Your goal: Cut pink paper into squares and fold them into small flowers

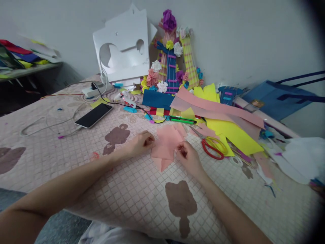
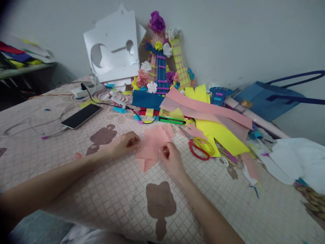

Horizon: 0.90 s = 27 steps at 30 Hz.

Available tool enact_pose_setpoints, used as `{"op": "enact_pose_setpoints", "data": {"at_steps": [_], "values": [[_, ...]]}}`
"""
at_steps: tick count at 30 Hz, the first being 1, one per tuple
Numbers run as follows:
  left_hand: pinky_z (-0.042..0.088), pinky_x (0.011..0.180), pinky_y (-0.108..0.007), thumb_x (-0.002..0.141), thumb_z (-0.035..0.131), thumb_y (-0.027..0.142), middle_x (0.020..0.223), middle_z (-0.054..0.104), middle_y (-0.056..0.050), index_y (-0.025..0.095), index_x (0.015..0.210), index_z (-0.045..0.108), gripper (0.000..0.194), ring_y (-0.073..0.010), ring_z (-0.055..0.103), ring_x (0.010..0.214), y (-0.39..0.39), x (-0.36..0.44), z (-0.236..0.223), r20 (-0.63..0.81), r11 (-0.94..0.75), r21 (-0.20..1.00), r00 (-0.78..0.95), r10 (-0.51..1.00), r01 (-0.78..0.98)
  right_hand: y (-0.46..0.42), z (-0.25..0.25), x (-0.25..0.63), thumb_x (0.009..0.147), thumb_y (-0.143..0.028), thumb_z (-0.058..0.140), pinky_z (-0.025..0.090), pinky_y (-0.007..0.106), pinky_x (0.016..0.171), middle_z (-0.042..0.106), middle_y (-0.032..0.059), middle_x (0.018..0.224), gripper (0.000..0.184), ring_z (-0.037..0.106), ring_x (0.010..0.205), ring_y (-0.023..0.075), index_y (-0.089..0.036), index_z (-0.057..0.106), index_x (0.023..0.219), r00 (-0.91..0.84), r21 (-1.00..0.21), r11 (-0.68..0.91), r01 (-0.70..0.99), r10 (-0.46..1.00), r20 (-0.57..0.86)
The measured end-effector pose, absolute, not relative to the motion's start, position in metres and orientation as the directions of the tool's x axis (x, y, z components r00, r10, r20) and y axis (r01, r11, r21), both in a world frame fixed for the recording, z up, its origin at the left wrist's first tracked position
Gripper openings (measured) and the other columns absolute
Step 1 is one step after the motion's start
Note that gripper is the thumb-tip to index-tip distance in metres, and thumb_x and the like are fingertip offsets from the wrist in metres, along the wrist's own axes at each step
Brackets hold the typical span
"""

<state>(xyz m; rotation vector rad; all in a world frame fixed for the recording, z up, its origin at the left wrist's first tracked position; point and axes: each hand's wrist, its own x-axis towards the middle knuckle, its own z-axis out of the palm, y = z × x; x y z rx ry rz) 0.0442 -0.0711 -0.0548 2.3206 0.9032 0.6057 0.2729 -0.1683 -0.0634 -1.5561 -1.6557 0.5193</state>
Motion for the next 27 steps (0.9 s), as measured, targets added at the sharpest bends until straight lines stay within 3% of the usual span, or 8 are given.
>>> {"op": "enact_pose_setpoints", "data": {"at_steps": [4,9,14,16,18,21,24,27], "values": [[0.046,0.063,-0.025,0.067,0.068,0.019,0.104,0.053,-0.006,0.016,0.102,0.059,0.036,-0.0110,0.053,0.068,-0.081,0.050,-0.054,0.166,-0.614,0.609,0.677,0.717,0.501,-0.163,-0.071,0.276,0.080,-0.027,0.057,0.047,0.030,0.065,0.060,0.0053,0.091,0.020,0.057,0.072,0.0158,-0.019,0.052,0.098,0.049,-0.688,0.137,0.712,0.968,0.244],[0.045,0.060,-0.024,0.063,0.073,0.020,0.104,0.054,-0.006,0.017,0.103,0.059,0.042,-0.0113,0.053,0.069,-0.081,0.050,-0.054,0.142,-0.599,0.643,0.693,0.706,0.478,-0.163,-0.069,0.273,0.081,-0.029,0.057,0.046,0.029,0.063,0.058,0.0058,0.093,0.024,0.057,0.072,0.0162,-0.019,0.054,0.103,0.012,-0.657,0.159,0.737,0.969,0.248],[0.042,0.056,-0.021,0.077,0.061,0.021,0.091,0.056,-0.004,0.014,0.091,0.059,0.016,-0.0078,0.050,0.061,-0.078,0.047,-0.050,0.263,-0.588,0.716,0.634,0.727,0.377,-0.156,-0.062,0.279,0.087,-0.025,0.047,0.043,0.027,0.060,0.059,0.0028,0.082,0.011,0.053,0.063,0.0136,-0.020,0.055,0.093,0.026,-0.688,0.175,0.704,0.962,0.271],[0.043,0.061,-0.022,0.083,0.056,0.021,0.082,0.057,-0.003,0.014,0.082,0.059,0.007,-0.0100,0.052,0.067,-0.084,0.046,-0.042,0.338,-0.662,0.697,0.687,0.644,0.277,-0.148,-0.058,0.280,0.086,-0.022,0.047,0.043,0.027,0.063,0.059,0.0030,0.083,0.009,0.054,0.067,0.0139,-0.020,0.055,0.089,-0.051,-0.637,0.214,0.740,0.963,0.265],[0.044,0.071,-0.024,0.086,0.054,0.019,0.080,0.060,-0.004,0.015,0.080,0.060,0.010,-0.0126,0.055,0.077,-0.093,0.046,-0.035,0.374,-0.765,0.635,0.822,0.429,0.110,-0.137,-0.054,0.278,0.083,-0.019,0.050,0.042,0.028,0.067,0.059,0.0034,0.085,0.006,0.054,0.073,0.0148,-0.020,0.055,0.085,-0.135,-0.593,0.253,0.764,0.962,0.237],[0.043,0.081,-0.029,0.086,0.056,0.020,0.087,0.062,-0.005,0.017,0.084,0.061,0.007,-0.0166,0.056,0.089,-0.106,0.047,-0.032,0.300,-0.846,0.534,0.938,0.173,-0.015,-0.118,-0.051,0.270,0.078,-0.018,0.056,0.040,0.028,0.069,0.059,0.0038,0.088,0.005,0.053,0.079,0.0159,-0.019,0.055,0.082,-0.218,-0.569,0.284,0.772,0.959,0.182],[0.044,0.083,-0.031,0.083,0.061,0.020,0.096,0.062,-0.007,0.017,0.089,0.061,0.007,-0.0189,0.055,0.093,-0.113,0.048,-0.036,0.242,-0.882,0.472,0.962,0.126,-0.003,-0.103,-0.048,0.262,0.074,-0.022,0.062,0.037,0.026,0.062,0.058,0.0014,0.080,0.011,0.051,0.071,0.0142,-0.019,0.054,0.079,-0.288,-0.582,0.294,0.758,0.952,0.106],[0.045,0.083,-0.030,0.083,0.060,0.020,0.094,0.061,-0.007,0.017,0.090,0.061,0.008,-0.0188,0.056,0.092,-0.113,0.048,-0.039,0.237,-0.862,0.506,0.964,0.118,-0.019,-0.094,-0.044,0.259,0.073,-0.026,0.064,0.031,0.024,0.053,0.053,-0.0033,0.063,0.015,0.045,0.058,0.0112,-0.019,0.051,0.068,-0.355,-0.618,0.288,0.732,0.935,0.016]]}}
